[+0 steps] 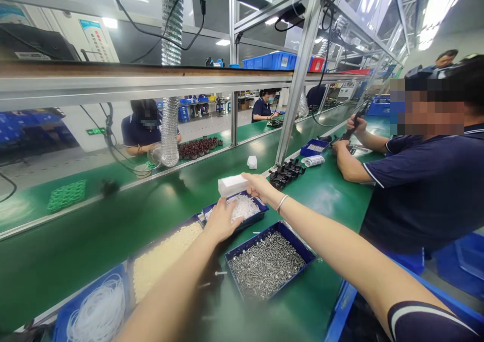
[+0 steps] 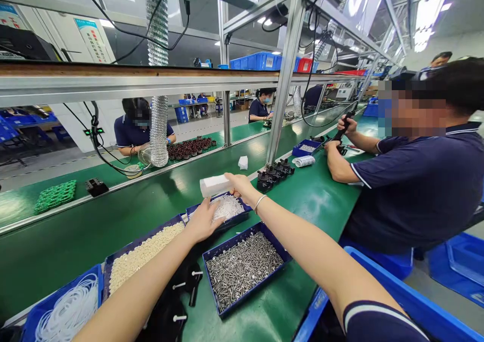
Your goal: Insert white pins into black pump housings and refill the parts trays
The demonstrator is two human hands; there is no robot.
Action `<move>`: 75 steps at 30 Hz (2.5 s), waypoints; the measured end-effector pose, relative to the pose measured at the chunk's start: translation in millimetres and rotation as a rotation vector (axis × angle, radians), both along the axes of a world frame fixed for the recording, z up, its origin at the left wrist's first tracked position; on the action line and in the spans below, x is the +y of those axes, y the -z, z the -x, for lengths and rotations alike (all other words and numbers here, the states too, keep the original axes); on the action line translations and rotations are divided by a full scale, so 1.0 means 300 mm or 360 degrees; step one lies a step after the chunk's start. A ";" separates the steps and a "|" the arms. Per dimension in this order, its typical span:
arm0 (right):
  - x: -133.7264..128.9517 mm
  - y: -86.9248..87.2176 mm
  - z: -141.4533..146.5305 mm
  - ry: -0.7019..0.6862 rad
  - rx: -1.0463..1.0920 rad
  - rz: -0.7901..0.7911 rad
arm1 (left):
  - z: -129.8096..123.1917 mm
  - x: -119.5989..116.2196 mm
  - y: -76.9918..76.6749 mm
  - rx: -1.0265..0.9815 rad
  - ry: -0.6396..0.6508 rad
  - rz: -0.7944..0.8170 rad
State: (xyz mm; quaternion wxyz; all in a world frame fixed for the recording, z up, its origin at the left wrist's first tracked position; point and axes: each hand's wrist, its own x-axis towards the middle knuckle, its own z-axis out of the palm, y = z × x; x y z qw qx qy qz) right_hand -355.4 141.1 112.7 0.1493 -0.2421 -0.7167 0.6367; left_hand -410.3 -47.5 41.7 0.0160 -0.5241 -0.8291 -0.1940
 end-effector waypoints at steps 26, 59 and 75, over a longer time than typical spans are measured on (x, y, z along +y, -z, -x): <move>0.151 0.084 -0.046 0.0074 -0.0017 -0.0157 | -0.002 0.027 0.030 -0.0005 -0.0015 0.0180; 0.217 0.514 -0.552 -0.0580 -0.0084 -0.1611 | 0.085 0.180 0.038 0.0260 0.0369 0.0214; 0.210 0.504 -0.555 -0.0496 0.0018 -0.1555 | 0.121 0.113 0.001 0.0166 0.0728 0.0508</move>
